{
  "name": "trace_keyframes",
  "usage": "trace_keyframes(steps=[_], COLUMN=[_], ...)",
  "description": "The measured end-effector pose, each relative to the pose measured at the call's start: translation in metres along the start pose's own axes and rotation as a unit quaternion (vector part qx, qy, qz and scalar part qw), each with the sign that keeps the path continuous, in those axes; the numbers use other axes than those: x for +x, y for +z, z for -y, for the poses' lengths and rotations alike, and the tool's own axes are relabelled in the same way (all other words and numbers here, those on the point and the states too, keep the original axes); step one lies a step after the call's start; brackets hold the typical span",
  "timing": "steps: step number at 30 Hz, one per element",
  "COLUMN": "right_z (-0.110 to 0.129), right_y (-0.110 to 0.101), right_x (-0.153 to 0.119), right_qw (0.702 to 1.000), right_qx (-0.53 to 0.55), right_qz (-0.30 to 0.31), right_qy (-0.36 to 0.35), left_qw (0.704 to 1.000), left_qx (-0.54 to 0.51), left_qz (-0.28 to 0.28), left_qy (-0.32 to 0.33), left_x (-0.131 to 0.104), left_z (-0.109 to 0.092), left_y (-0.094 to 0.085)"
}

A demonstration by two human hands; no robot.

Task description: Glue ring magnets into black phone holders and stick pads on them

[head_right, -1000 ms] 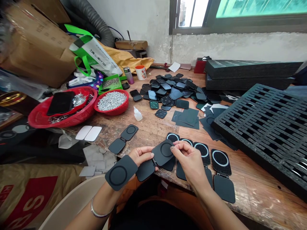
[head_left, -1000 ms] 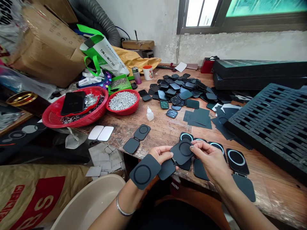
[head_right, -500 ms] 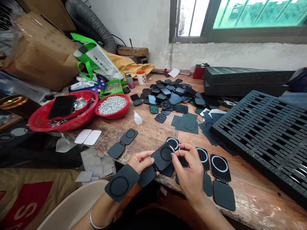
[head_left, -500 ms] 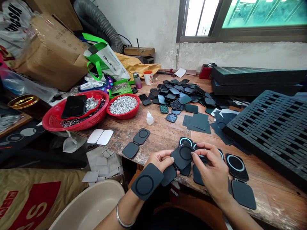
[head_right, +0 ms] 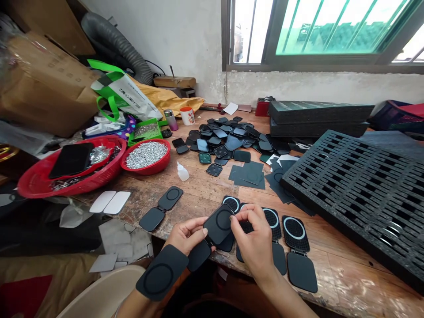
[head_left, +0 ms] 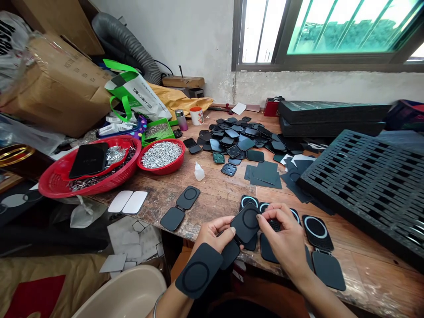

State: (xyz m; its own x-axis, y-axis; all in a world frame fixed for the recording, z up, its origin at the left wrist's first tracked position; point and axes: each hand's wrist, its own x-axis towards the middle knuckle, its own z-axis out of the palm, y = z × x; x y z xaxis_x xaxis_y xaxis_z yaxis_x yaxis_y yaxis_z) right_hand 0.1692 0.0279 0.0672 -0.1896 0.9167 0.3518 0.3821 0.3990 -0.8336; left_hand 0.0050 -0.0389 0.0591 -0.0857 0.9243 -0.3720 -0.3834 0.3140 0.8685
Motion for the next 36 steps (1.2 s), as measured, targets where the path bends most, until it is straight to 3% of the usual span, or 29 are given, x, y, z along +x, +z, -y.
trace_keyframes(steps=[4,8,11,13,17,20,22,25,27,29,33,36], right_z=[-0.001,-0.006,-0.009,-0.009,0.001,0.002,-0.003,-0.013,-0.016,-0.015,-0.012,-0.012], right_y=[-0.001,-0.009,-0.015,-0.015,0.0,0.016,0.022,0.021,0.015,0.01,0.01,0.015], right_x=[0.004,0.01,0.017,0.02,0.02,0.018,0.019,0.026,0.031,0.031,0.019,0.009], right_qw=[0.999,0.978,0.961,0.97,0.976,0.967,0.959,0.942,0.943,0.949,0.951,0.95], right_qx=[-0.037,-0.178,-0.263,-0.227,0.006,0.109,0.14,0.18,0.184,0.168,0.141,0.126], right_qz=[0.022,0.073,0.067,0.085,0.203,0.203,0.175,0.121,0.103,0.13,0.191,0.209], right_qy=[-0.018,-0.086,-0.06,-0.001,0.072,0.11,0.173,0.258,0.258,0.234,0.199,0.194], left_qw=[0.999,0.998,0.999,0.999,1.0,0.998,0.997,0.994,0.979,0.953,0.923,0.904], left_qx=[0.026,0.041,0.031,0.014,0.01,0.035,0.049,0.091,0.13,0.15,0.189,0.235], left_qz=[-0.011,-0.018,-0.021,-0.02,0.005,0.04,0.049,-0.019,-0.134,-0.234,-0.296,-0.318], left_qy=[0.018,0.038,0.034,0.026,0.025,0.038,0.045,0.06,0.085,0.122,0.158,0.162], left_x=[-0.005,-0.006,-0.004,-0.003,-0.008,-0.016,-0.02,-0.021,-0.017,-0.01,0.006,0.013], left_z=[-0.005,0.0,0.006,0.007,0.003,0.002,0.003,0.0,-0.009,-0.025,-0.053,-0.058], left_y=[0.005,0.002,-0.004,-0.006,-0.004,-0.003,-0.008,-0.034,-0.063,-0.097,-0.153,-0.172])
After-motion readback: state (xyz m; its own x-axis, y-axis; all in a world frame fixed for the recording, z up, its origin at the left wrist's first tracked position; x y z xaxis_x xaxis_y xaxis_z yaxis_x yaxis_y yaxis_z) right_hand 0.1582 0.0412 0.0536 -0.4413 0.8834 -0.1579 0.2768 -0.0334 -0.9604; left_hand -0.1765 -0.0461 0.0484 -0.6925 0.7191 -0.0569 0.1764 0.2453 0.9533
